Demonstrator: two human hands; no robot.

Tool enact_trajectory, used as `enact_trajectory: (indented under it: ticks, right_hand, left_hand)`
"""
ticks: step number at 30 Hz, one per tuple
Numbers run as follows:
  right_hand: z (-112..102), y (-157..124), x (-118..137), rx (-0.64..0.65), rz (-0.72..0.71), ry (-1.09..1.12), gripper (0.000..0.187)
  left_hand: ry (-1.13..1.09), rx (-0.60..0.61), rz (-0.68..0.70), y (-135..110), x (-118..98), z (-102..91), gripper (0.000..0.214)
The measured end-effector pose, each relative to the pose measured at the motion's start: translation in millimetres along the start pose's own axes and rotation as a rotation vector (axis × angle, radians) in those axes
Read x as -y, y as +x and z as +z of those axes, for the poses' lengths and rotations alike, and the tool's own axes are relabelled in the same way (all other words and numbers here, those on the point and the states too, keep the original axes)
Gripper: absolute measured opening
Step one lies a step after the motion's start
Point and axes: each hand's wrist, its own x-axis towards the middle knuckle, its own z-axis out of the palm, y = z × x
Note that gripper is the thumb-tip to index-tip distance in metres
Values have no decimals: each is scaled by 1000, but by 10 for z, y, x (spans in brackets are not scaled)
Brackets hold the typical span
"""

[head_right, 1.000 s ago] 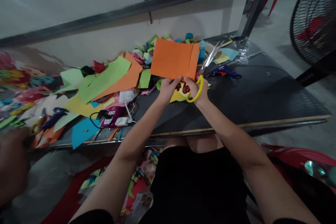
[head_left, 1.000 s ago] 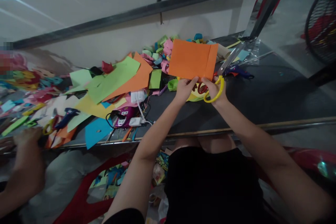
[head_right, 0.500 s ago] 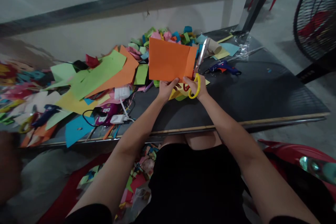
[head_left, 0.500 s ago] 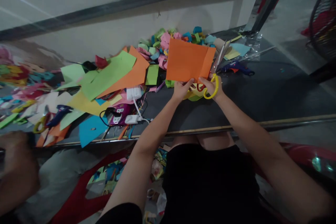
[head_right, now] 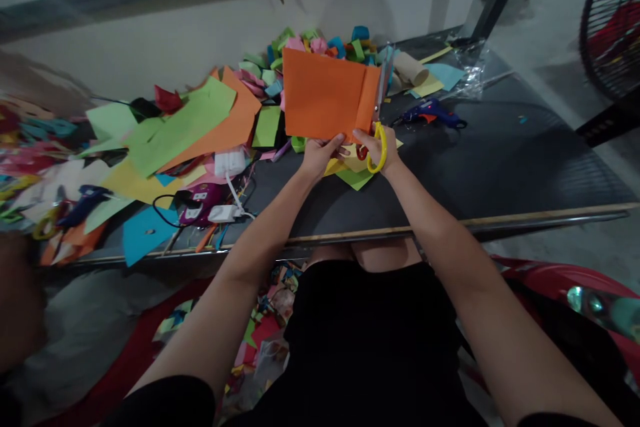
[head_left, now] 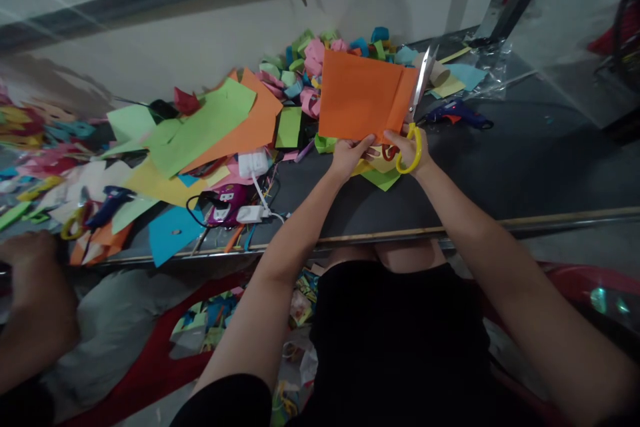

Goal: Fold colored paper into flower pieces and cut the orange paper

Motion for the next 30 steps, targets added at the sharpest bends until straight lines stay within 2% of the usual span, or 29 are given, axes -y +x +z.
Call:
enact_trajectory:
  ticks: [4,8,17,23,27,30]
  right_hand:
    - [-20,-29,59,26,-3,-9,39]
    - [-10,-66,100,-3,27,-53,38]
    - [10,-29,71,-44,264,230,39]
    - [-27,-39,134,21,271,210,35]
    - [-33,-58,146,16,245,157,37]
    - [-33,-61,128,20,240,109,40]
  left_hand:
    - [-13,41,-74,-32,-30,4,34]
    - [-48,54,-98,-17,-22,-22,39]
    - [-75,-62,-21,116,-95,-233,40]
    - [-95,-162,-18,158,-102,-320,40]
    - [-168,-220,-42,236,-51,-402,41]
    - [-153,-249,-42,300,-32,-498,34]
